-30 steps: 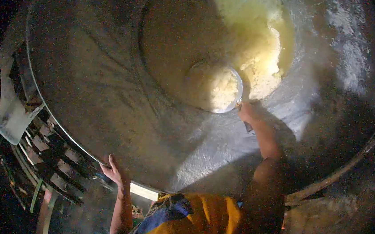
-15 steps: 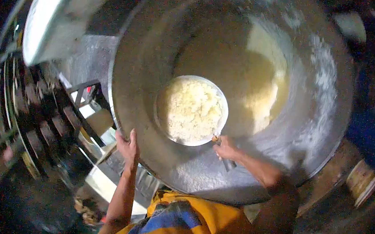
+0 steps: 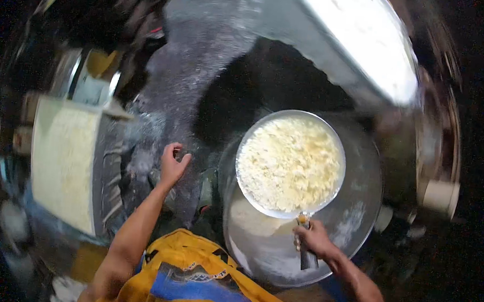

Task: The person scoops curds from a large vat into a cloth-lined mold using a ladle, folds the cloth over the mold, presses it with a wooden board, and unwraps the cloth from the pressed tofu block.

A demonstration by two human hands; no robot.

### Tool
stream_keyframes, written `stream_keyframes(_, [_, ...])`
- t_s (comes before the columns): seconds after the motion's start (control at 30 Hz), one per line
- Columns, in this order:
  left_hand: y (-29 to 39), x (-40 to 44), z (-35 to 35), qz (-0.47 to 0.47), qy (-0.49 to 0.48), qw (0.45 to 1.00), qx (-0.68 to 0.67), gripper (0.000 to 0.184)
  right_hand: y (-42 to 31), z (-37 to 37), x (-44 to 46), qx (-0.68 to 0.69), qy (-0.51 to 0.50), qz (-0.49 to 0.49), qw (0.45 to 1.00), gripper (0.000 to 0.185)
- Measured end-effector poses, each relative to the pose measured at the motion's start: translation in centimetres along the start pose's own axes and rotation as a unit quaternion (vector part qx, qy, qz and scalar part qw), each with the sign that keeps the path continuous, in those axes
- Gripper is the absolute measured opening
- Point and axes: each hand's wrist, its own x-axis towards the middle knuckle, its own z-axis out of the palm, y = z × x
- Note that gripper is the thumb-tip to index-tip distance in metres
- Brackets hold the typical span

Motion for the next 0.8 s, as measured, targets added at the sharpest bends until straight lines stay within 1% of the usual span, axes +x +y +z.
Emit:
stream_keyframes(0.03, [-2.0, -0.5, -1.6, -0.026, 0.034, 0.999, -0.001, 0.041, -1.2, 1.2, -0.5, 0.011, 0.002, 0.010, 1.000, 0.007])
stream_keyframes(0.07, [-4.7, -1.7, -3.5, -0.083, 0.066, 0.994, -0.016, 0.043, -2.3, 3.0, -1.0, 0.021, -0.002, 0.025, 0.999, 0.007])
stream_keyframes(0.1, [-7.9, -2.9, -5.3, -0.139, 0.098, 0.985, -0.033, 0.044, -3.6, 5.1, -1.5, -0.026, 0.001, 0.029, 0.999, 0.007])
stream_keyframes(0.13, [-10.9, -4.0, -7.3, -0.193, 0.130, 0.971, -0.051, 0.046, -4.8, 7.7, -1.8, -0.013, -0.022, 0.019, 1.000, 0.008])
stream_keyframes(0.17, [-13.8, -4.9, -10.1, -0.296, 0.136, 0.939, -0.113, 0.052, -5.4, 10.6, -1.5, -0.037, -0.039, 0.021, 0.998, 0.009])
stream_keyframes(0.2, [-15.9, -6.3, -11.8, -0.342, 0.177, 0.887, -0.254, 0.053, -6.3, 13.3, -0.9, -0.061, -0.056, 0.023, 0.996, 0.009])
stream_keyframes(0.23, [-17.4, -8.0, -11.7, -0.370, 0.218, 0.815, -0.390, 0.055, -7.5, 15.8, -0.5, -0.073, -0.077, 0.010, 0.994, 0.009])
stream_keyframes(0.27, [-18.6, -9.4, -11.0, -0.373, 0.257, 0.727, -0.516, 0.056, -6.2, 15.7, 3.5, -0.149, -0.128, -0.042, 0.980, 0.009])
stream_keyframes(0.3, [-19.2, -10.3, -11.9, -0.365, 0.227, 0.712, -0.556, 0.066, -6.7, 18.3, 4.8, -0.140, -0.175, -0.056, 0.973, 0.008])
stream_keyframes(0.33, [-19.5, -10.7, -12.9, -0.368, 0.280, 0.616, -0.638, 0.061, -7.9, 22.4, 5.6, -0.130, -0.222, -0.067, 0.964, 0.008])
stream_keyframes(0.4, [-19.5, -10.7, -13.4, -0.346, 0.354, 0.399, -0.772, 0.052, -9.1, 29.2, 7.6, -0.183, -0.262, -0.087, 0.944, 0.009])
stream_keyframes(0.43, [-21.8, -11.5, -11.5, -0.293, 0.290, 0.504, -0.759, 0.067, -9.3, 32.2, 9.0, -0.198, -0.290, -0.090, 0.932, 0.010])
stream_keyframes(0.47, [-22.0, -11.4, -10.6, -0.236, 0.288, 0.531, -0.761, 0.071, -9.6, 35.3, 9.9, -0.210, -0.316, -0.091, 0.921, 0.012])
stream_keyframes(0.5, [-22.3, -11.2, -9.8, -0.177, 0.286, 0.553, -0.762, 0.075, -10.4, 38.6, 10.0, -0.240, -0.338, -0.099, 0.905, 0.013])
stream_keyframes(0.53, [-20.6, -10.0, -9.7, -0.115, 0.351, 0.499, -0.784, 0.070, -11.2, 41.6, 10.2, -0.269, -0.359, -0.105, 0.887, 0.015])
stream_keyframes(0.57, [-21.5, -10.9, -8.3, -0.153, 0.361, 0.596, -0.701, 0.064, -11.3, 44.3, 10.7, -0.285, -0.378, -0.110, 0.874, 0.015])
stream_keyframes(0.6, [-23.2, -12.5, -5.0, -0.191, 0.364, 0.682, -0.605, 0.058, -11.4, 46.5, 11.3, -0.301, -0.397, -0.115, 0.860, 0.017])
stream_keyframes(0.67, [-19.5, -13.0, -7.8, -0.145, 0.275, 0.827, -0.467, 0.043, -12.1, 50.3, 11.8, -0.318, -0.426, -0.108, 0.840, 0.016])
stream_keyframes(0.7, [-17.4, -13.1, -9.5, -0.111, 0.242, 0.881, -0.390, 0.037, -12.4, 51.6, 12.0, -0.322, -0.436, -0.104, 0.834, 0.017])
stream_keyframes(0.73, [-16.9, -12.5, -8.8, -0.169, 0.247, 0.808, -0.508, 0.037, -12.8, 52.5, 12.3, -0.331, -0.428, -0.107, 0.835, 0.017])
stream_keyframes(0.77, [-16.3, -11.8, -8.2, -0.221, 0.274, 0.695, -0.627, 0.037, -13.1, 53.3, 12.6, -0.339, -0.419, -0.111, 0.835, 0.017])
stream_keyframes(0.8, [-15.8, -11.2, -7.5, -0.266, 0.315, 0.569, -0.712, 0.038, -13.5, 54.1, 13.0, -0.348, -0.411, -0.114, 0.835, 0.017])
